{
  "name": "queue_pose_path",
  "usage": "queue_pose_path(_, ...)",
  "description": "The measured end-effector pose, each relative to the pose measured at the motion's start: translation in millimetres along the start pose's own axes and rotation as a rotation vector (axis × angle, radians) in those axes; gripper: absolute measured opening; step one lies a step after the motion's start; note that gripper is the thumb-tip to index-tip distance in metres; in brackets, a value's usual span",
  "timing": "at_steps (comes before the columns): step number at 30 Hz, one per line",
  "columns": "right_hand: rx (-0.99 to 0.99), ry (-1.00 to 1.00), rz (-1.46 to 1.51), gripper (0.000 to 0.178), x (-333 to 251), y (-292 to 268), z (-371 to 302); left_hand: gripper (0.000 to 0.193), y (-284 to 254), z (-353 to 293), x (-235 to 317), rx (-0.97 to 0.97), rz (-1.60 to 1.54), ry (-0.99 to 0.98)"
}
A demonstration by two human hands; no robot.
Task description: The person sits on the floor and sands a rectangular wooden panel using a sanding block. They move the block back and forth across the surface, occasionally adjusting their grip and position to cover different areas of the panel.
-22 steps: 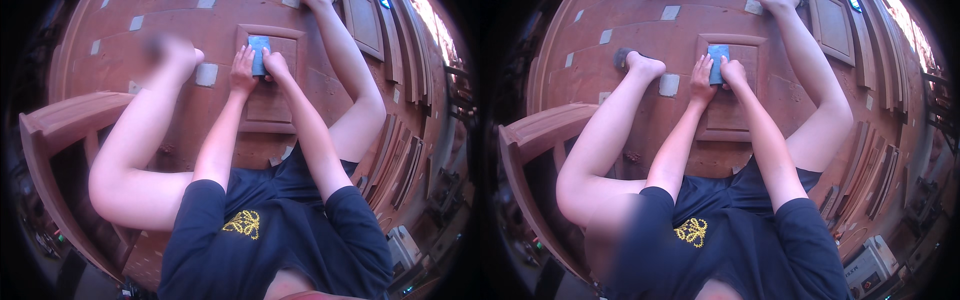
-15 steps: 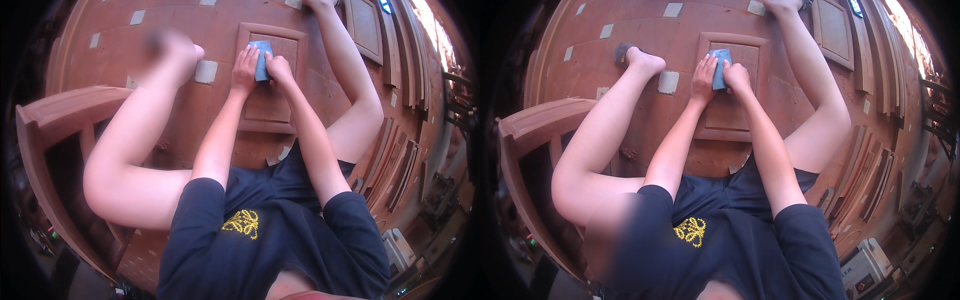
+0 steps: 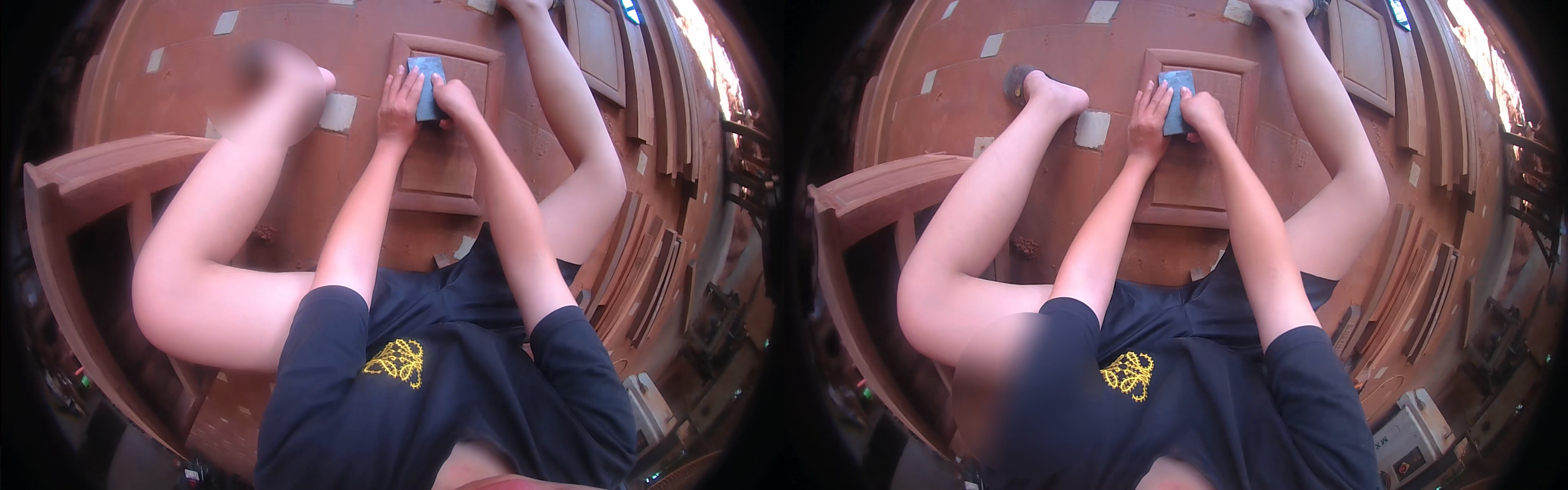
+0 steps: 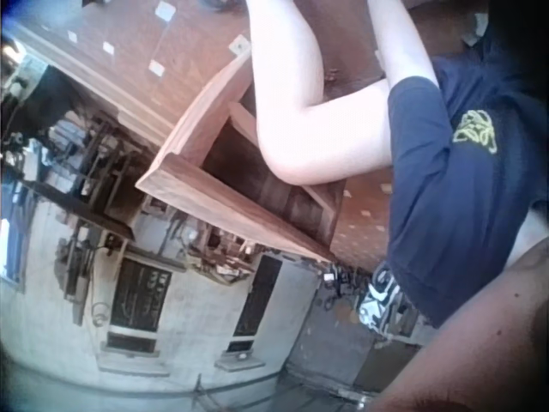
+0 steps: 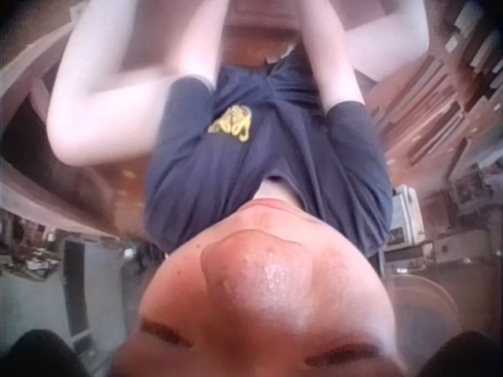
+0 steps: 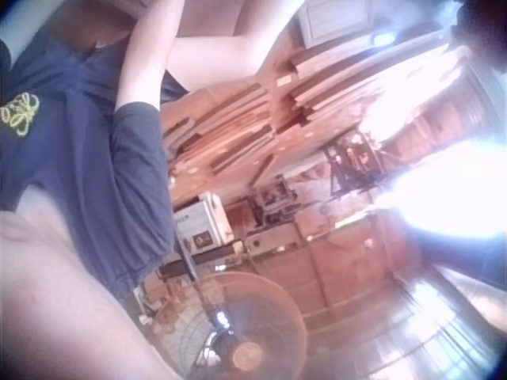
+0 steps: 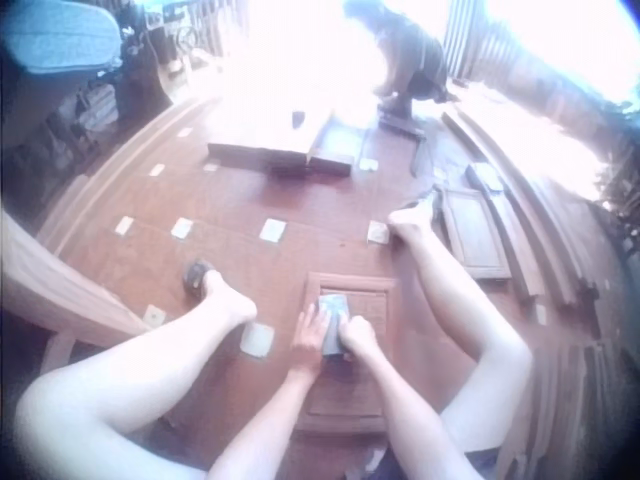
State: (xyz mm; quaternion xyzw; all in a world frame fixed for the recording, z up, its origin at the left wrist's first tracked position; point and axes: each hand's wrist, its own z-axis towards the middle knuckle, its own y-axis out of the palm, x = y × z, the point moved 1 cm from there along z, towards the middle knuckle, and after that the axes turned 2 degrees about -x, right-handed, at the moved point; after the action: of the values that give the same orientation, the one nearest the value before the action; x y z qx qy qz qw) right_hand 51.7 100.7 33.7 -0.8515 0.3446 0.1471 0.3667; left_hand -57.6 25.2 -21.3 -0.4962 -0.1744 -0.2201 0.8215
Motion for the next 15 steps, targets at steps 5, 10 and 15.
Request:
queue_pose_path(5,-0.026,0.008,0.032,0.063,2,6,-3,0.051,-4,-4,-1,-0.009,-0.003,-0.026)
queue_pose_path(10,0.023,0.005,0.009,0.061,2,6,-2,0.051,1,-8,-3,-0.002,0.043,-0.013)
queue_pose_path(15,-0.007,0.002,0.075,0.062,7,7,2,0.05,0,-7,-4,-0.057,0.04,-0.035)
